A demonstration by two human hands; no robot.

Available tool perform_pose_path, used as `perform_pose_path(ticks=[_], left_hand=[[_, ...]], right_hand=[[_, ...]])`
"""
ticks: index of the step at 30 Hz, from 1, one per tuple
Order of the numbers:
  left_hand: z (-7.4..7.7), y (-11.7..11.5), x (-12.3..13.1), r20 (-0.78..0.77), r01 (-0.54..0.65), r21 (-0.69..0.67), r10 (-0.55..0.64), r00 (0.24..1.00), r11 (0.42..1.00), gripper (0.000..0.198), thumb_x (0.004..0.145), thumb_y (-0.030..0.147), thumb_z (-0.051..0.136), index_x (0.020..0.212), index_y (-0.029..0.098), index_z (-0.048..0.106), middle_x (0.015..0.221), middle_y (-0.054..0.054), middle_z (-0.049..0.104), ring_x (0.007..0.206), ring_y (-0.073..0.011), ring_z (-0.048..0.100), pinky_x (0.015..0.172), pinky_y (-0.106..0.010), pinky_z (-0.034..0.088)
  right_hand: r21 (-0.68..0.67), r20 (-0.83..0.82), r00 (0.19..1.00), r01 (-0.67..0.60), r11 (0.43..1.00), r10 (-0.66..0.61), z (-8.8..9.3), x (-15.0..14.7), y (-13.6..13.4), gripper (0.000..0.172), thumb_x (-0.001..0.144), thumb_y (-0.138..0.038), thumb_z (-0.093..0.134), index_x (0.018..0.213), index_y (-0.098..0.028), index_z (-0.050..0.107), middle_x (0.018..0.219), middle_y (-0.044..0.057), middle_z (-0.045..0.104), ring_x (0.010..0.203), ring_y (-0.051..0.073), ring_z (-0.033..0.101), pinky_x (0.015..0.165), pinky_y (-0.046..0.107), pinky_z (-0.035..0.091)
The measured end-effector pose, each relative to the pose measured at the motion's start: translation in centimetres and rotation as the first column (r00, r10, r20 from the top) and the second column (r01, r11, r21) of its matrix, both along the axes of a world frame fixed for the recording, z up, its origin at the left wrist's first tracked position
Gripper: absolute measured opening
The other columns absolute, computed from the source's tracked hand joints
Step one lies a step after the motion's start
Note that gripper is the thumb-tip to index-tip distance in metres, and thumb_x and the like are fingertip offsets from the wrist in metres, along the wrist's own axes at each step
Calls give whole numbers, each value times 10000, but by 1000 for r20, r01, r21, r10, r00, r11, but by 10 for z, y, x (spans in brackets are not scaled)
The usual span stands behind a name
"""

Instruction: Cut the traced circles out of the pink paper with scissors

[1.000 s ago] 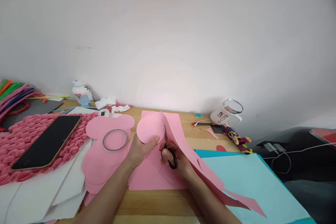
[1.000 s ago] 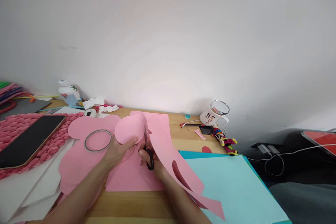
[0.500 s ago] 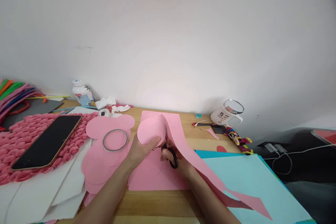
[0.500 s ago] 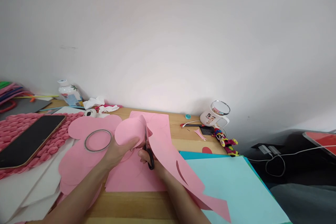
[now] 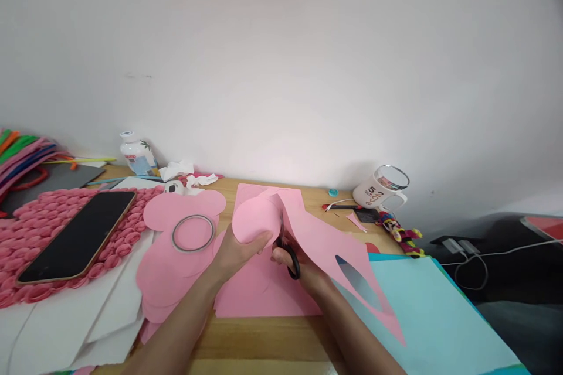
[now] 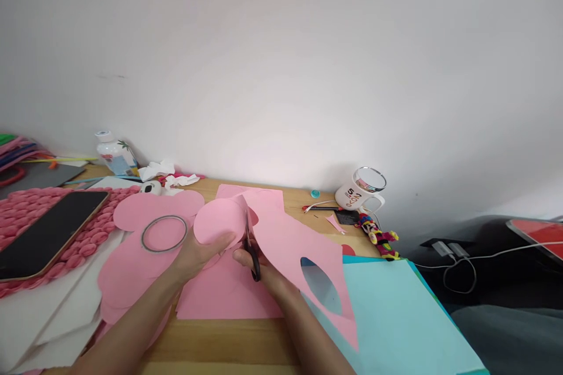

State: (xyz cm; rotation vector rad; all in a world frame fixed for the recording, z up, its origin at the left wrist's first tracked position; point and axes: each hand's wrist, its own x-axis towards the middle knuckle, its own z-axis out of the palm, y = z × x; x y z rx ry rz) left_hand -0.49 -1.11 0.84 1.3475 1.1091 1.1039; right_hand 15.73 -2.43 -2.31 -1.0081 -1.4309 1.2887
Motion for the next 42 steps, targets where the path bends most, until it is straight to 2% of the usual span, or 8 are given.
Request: perform_pose_path(ticks=[5, 10, 17, 22, 28, 33, 38, 42], left_hand=[[0, 0, 1, 2, -4, 30, 4, 1000, 1000, 422, 714, 361, 655, 1089, 176, 594, 1008, -75, 685, 946, -241, 624, 754, -339, 543], [1, 0, 1, -2, -4, 58, 4, 1000, 998, 387, 716, 341, 642, 1060, 167, 610, 974, -77, 691, 916, -241, 633, 750, -354, 545], [2, 0, 2, 8, -12, 50, 11, 1000, 999, 396, 709, 343, 645, 1062, 169, 609, 973, -81, 694, 905, -237, 636, 736, -347, 544], [1, 0, 1, 23, 15, 56, -16, 1000, 998, 370, 722, 322, 638, 1057, 170, 610, 969, -71, 692, 894, -220, 634, 730, -319, 537], [1, 1, 1, 32, 29, 63, -31, 999, 998, 328, 725, 313, 631, 1014, 156, 620, 952, -71, 685, 899, -218, 626, 749, -319, 532], [1, 1, 2, 53, -4, 58, 1, 999, 998, 353, 699, 309, 648, 1014, 151, 618, 944, -79, 683, 873, -224, 624, 721, -329, 534], [4, 1, 4, 71, -41, 4, 41, 997, 999, 227, 676, 301, 656, 830, 140, 612, 646, -8, 610, 592, -141, 556, 526, -250, 471], [7, 1, 5, 84, -73, -42, 77, 994, 996, 216, 646, 308, 662, 763, 144, 584, 548, 33, 536, 514, -113, 488, 477, -232, 416]], right_hand=[[-66, -76, 996, -44, 997, 38, 9, -4, -2, 296, 658, -459, 705, 663, -205, 554, 591, -29, 489, 557, 133, 399, 532, 259, 326], [-77, -66, 997, -37, 996, 32, 11, -5, -2, 324, 647, -488, 703, 637, -205, 546, 566, -31, 493, 541, 127, 388, 517, 255, 315], [-70, -65, 998, -10, 997, 5, 8, -5, -3, 318, 649, -470, 704, 613, -199, 542, 546, -20, 528, 523, 128, 437, 506, 260, 372], [-83, -104, 995, -9, 997, 1, 7, -6, -2, 249, 661, -391, 706, 639, -190, 560, 501, -41, 513, 488, 115, 454, 493, 243, 377], [-80, -73, 997, -29, 996, 23, 5, -4, -2, 191, 705, -358, 667, 677, -189, 583, 485, -47, 522, 479, 118, 489, 500, 240, 379], [-80, -63, 998, -35, 996, 30, 3, -3, -1, 176, 718, -352, 652, 697, -188, 591, 487, -42, 536, 476, 124, 489, 500, 249, 383], [-87, -67, 997, -44, 995, 38, 3, -4, -2, 162, 732, -346, 634, 731, -187, 602, 504, -34, 544, 470, 121, 482, 498, 250, 376], [-86, -74, 996, -49, 995, 42, 2, -4, -2, 160, 749, -350, 611, 763, -191, 596, 500, -42, 532, 465, 121, 479, 492, 249, 366]])
